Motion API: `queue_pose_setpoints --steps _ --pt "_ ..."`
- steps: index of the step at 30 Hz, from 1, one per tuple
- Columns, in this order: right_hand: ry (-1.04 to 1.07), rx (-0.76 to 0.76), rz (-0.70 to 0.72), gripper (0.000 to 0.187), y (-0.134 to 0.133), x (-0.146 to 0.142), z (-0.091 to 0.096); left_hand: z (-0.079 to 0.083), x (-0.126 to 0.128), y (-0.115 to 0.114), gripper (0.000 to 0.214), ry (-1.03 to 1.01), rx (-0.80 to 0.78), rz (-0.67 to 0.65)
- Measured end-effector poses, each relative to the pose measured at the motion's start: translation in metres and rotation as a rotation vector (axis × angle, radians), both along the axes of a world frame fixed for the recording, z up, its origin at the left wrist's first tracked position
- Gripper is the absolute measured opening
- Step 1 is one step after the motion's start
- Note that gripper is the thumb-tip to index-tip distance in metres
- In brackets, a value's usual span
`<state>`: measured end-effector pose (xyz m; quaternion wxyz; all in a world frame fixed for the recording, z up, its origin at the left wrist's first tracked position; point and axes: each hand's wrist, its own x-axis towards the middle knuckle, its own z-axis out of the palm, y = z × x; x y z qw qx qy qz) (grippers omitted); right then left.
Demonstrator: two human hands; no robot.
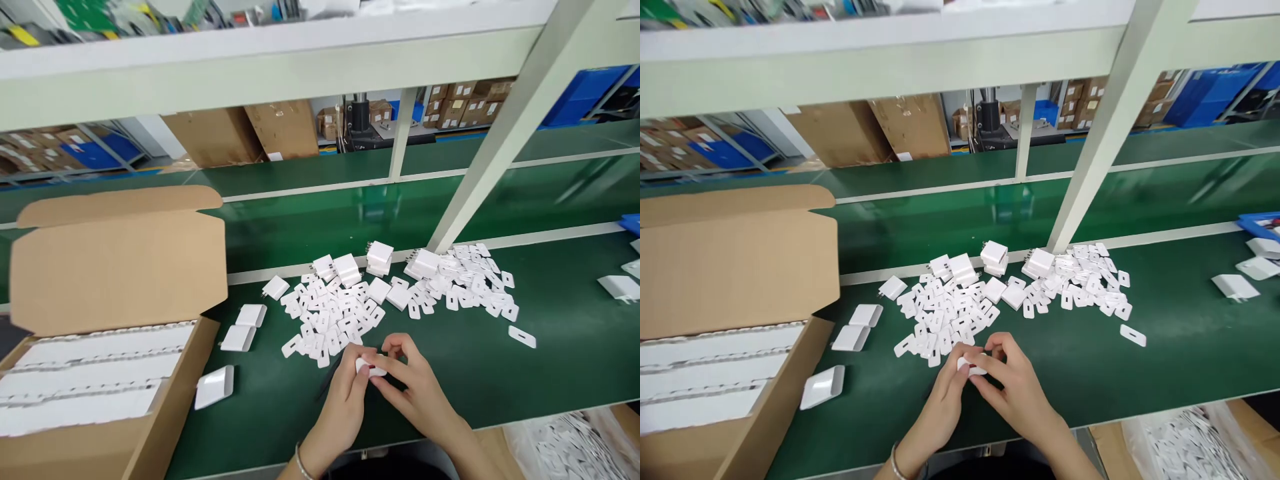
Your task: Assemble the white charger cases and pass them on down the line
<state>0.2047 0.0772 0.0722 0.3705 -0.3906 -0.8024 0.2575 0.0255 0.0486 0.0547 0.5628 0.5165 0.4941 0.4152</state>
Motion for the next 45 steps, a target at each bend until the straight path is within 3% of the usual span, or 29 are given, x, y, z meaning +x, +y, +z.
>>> queue_pose_setpoints --steps 5,10,14,18,26,32,40,45 --pt "0.196 -0.395 -0.015 0.040 0.012 -0.014 -0.018 -0.024 -0.012 -0.001 0.039 -0.066 -0.053 0.104" --pt "0.273 -0.646 0.022 0.044 0.010 -0.030 -0.033 -0.023 -0.020 -0.003 0.033 -0.013 0.067 0.088" --pt "0.388 -0.653 0.034 0.040 0.010 -0.037 -0.033 -0.019 -0.022 -0.004 0.038 -0.049 0.068 0.062" --pt "0.387 -0.614 0.004 0.039 0.007 -0.032 -0.035 -0.027 -0.016 -0.013 0.048 -0.168 0.048 0.144" --pt "0.355 -0.609 -0.116 0.038 -0.023 -0.018 -0.049 -0.042 -0.001 -0.024 0.034 -0.030 0.175 0.157" --pt "0.355 -0.593 -0.096 0.040 -0.025 -0.019 -0.060 -0.055 0.003 -0.026 0.032 -0.003 0.277 0.207" --pt "0.371 -0.540 -0.163 0.038 -0.029 -0.022 -0.062 -0.052 0.005 -0.028 0.045 -0.003 0.249 0.159" --pt "0.351 -0.478 -0.148 0.039 -0.031 -0.021 -0.061 -0.053 0.006 -0.031 0.038 0.029 0.294 0.200"
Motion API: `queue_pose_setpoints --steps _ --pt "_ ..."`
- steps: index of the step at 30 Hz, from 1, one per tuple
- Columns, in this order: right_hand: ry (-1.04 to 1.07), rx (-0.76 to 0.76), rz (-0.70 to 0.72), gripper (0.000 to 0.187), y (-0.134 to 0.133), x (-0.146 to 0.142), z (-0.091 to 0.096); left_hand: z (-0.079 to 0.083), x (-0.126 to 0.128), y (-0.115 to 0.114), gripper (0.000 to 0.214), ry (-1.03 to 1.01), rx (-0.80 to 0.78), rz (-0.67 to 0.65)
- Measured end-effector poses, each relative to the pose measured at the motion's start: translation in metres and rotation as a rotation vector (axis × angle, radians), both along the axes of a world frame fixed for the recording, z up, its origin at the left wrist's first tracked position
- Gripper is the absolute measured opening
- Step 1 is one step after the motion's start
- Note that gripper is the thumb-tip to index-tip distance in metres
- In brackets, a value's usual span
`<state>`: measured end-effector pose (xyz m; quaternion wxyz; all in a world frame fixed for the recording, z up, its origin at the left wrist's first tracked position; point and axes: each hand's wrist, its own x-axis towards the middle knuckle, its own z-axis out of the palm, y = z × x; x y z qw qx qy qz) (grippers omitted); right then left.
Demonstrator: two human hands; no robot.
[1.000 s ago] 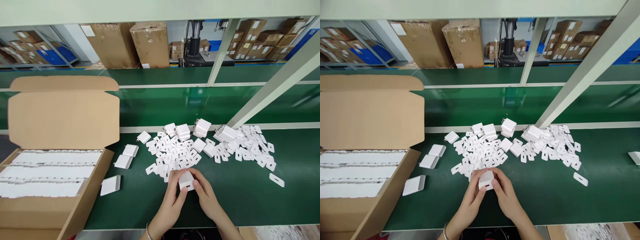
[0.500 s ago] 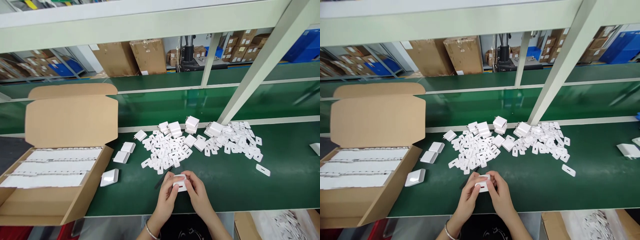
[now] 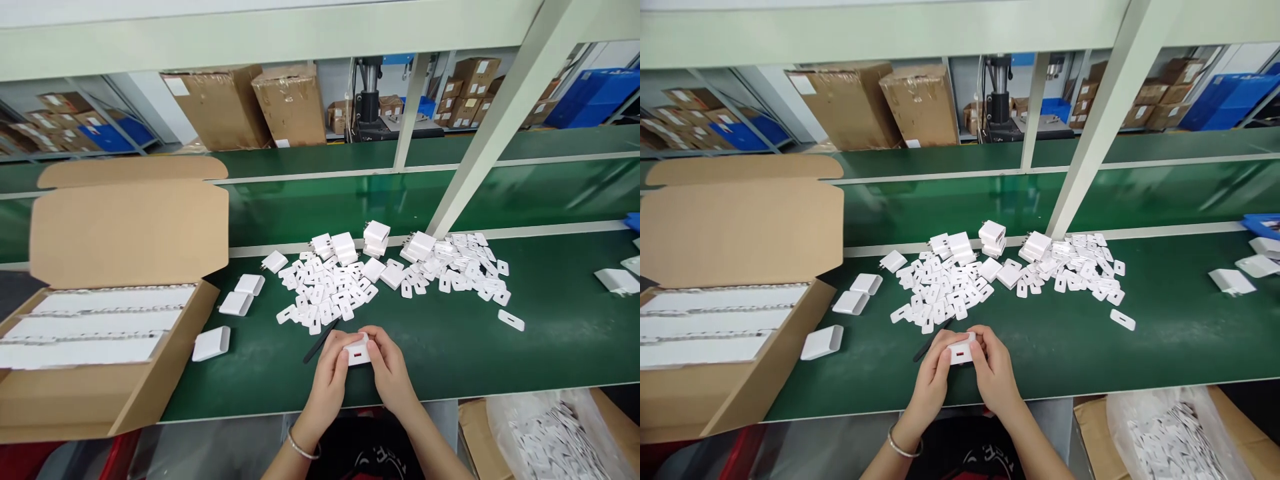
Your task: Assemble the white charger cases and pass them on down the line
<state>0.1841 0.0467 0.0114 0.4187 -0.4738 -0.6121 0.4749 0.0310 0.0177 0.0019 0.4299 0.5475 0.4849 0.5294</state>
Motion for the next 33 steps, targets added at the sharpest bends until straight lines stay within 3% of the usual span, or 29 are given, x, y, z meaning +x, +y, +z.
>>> queue_pose_setpoints --steps 8,16,20,25,33 --pt "-0.071 0.011 0.056 0.038 0.000 0.002 0.000 0.004 0.004 -0.002 0.039 0.069 0.023 0.051" --pt "-0.060 0.068 0.078 0.046 -0.002 0.002 0.006 0.009 0.004 -0.004 0.043 -0.010 -0.007 0.047" --pt "-0.105 0.087 0.106 0.041 -0.004 0.002 0.010 0.011 0.004 -0.005 0.045 -0.027 -0.015 0.041" --pt "-0.059 0.092 0.123 0.036 -0.005 0.003 0.012 0.007 0.002 -0.007 0.041 0.005 0.000 -0.033" --pt "-0.025 0.093 0.114 0.040 -0.004 0.003 0.009 -0.002 -0.001 -0.009 0.034 0.055 0.038 -0.013"
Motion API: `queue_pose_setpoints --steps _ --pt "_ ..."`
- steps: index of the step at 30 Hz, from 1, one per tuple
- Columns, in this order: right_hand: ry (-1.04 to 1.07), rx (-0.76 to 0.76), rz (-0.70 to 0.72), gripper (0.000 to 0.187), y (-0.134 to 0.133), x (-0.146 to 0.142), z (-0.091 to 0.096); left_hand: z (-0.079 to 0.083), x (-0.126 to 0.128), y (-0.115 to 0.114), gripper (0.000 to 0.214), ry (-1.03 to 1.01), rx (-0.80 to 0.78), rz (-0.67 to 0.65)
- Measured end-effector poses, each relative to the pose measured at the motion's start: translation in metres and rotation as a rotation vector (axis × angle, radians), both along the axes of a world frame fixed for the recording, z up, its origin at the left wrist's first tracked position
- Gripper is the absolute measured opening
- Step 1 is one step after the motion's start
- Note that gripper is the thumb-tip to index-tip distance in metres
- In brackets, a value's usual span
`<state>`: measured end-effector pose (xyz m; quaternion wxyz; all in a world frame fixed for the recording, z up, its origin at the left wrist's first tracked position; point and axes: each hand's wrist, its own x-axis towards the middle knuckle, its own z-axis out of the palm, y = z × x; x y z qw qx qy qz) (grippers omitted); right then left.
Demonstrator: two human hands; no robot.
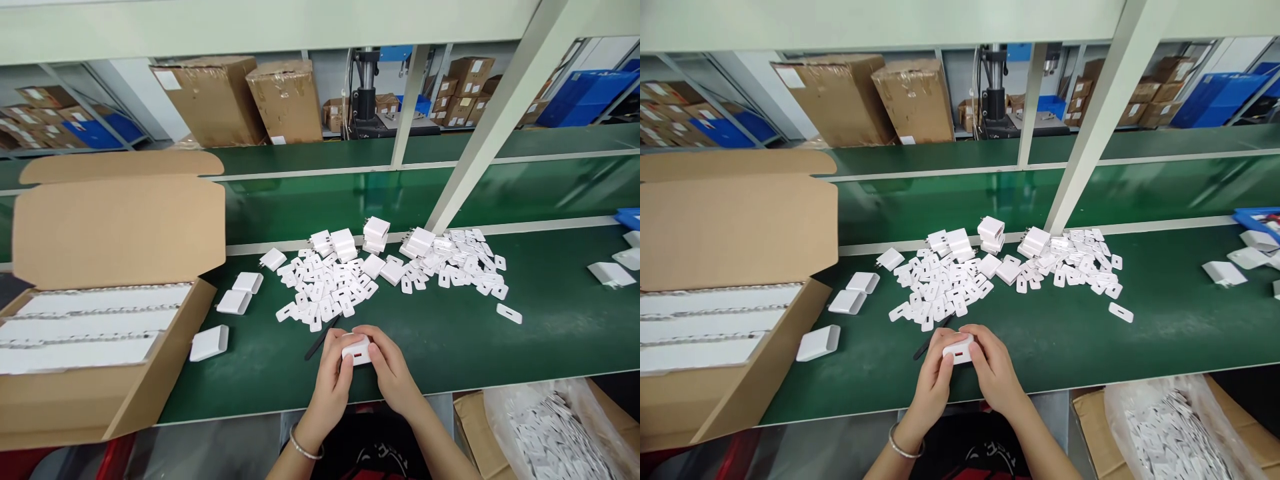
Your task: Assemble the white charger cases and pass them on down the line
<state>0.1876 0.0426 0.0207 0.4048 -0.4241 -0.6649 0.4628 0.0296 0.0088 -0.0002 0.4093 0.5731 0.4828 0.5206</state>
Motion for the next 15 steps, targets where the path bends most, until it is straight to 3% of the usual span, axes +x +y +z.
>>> queue_pose_setpoints --steps 5,11,15 --pt "0.016 -0.032 -0.009 0.041 0.0009 0.0000 0.0001 0.0062 0.0013 0.0014 0.035 0.018 -0.017 -0.042" --pt "0.060 -0.042 -0.048 0.045 -0.0004 0.0004 -0.0014 0.0089 0.0014 -0.0018 0.054 0.004 -0.046 -0.195" --pt "0.060 -0.050 -0.038 0.047 -0.0001 -0.0002 -0.0028 0.0072 0.0014 -0.0027 0.047 -0.015 -0.066 -0.200"
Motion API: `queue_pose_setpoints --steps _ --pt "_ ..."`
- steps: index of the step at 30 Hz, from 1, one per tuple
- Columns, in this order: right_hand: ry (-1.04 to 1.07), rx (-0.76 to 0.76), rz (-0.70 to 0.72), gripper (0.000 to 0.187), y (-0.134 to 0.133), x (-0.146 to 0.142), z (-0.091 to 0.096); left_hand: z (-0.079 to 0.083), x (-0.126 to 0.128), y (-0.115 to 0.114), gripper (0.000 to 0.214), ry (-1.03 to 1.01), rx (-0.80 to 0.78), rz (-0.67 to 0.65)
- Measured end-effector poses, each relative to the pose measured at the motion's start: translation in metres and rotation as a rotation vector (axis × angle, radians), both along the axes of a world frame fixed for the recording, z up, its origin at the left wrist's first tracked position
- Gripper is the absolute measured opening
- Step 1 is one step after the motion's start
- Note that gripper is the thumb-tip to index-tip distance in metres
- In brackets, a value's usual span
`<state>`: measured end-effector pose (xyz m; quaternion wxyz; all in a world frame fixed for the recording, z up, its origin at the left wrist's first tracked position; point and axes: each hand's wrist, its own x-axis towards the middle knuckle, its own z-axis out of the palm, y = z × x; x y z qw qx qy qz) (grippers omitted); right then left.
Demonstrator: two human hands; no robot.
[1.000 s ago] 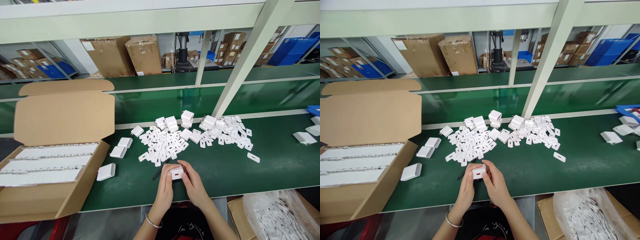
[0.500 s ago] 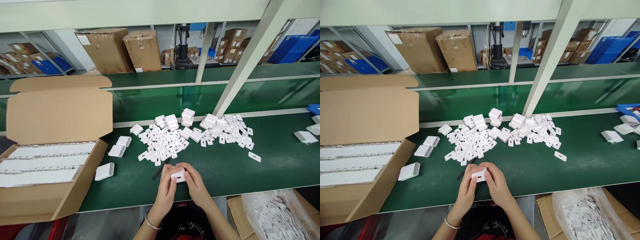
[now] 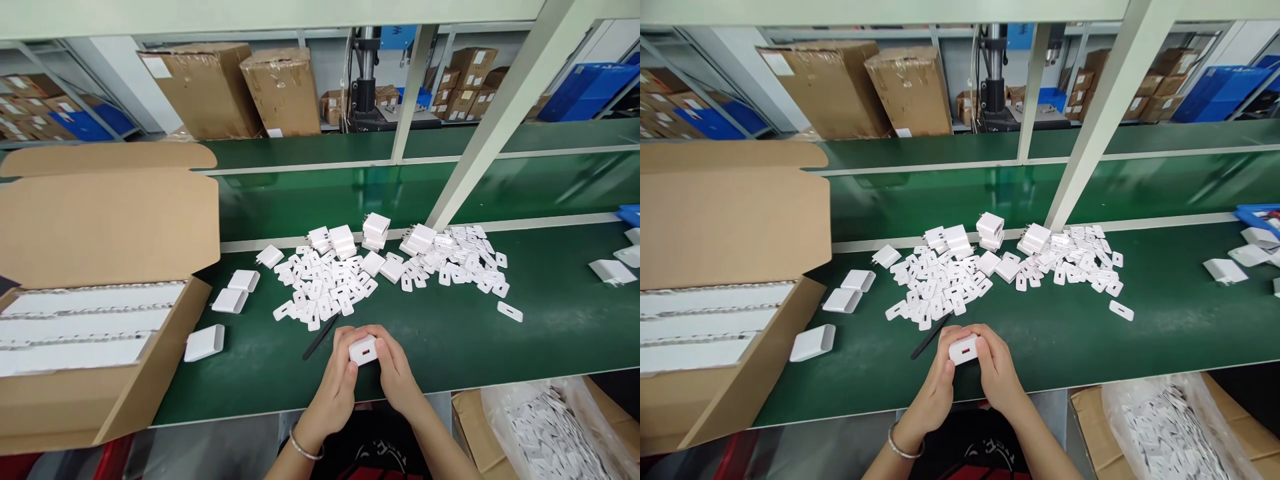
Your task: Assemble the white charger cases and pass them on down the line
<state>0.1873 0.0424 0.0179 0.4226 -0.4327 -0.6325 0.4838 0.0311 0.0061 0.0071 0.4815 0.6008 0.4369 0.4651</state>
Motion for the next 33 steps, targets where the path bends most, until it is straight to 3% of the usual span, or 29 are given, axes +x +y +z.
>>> queue_pose_setpoints --steps 7,14,18,22,25,28,30,33 --pt "-0.143 0.076 -0.041 0.044 0.001 -0.004 0.001 -0.002 0.002 0.002 0.044 0.006 -0.042 0.202" --pt "-0.127 0.266 0.050 0.033 -0.006 0.004 0.010 -0.001 0.002 0.005 0.048 -0.025 -0.019 0.154" --pt "-0.046 0.260 -0.075 0.019 0.001 -0.006 0.022 -0.006 0.004 0.006 0.057 -0.078 0.003 0.176" --pt "-0.085 0.192 -0.182 0.021 0.035 -0.023 0.041 -0.011 0.006 0.004 0.063 -0.138 -0.047 0.252" --pt "-0.228 0.198 -0.160 0.037 0.067 -0.017 0.049 -0.012 0.006 0.002 0.062 -0.123 -0.085 0.311" --pt "-0.539 0.293 -0.378 0.040 0.087 0.014 0.042 -0.012 0.006 0.001 0.059 -0.131 -0.103 0.325" --pt "-0.801 0.341 -0.440 0.042 0.090 0.040 0.030 -0.010 0.006 0.002 0.057 -0.129 -0.112 0.318" --pt "-1.037 0.423 -0.375 0.040 0.076 0.068 0.012 -0.007 0.006 0.003 0.053 -0.104 -0.135 0.298"
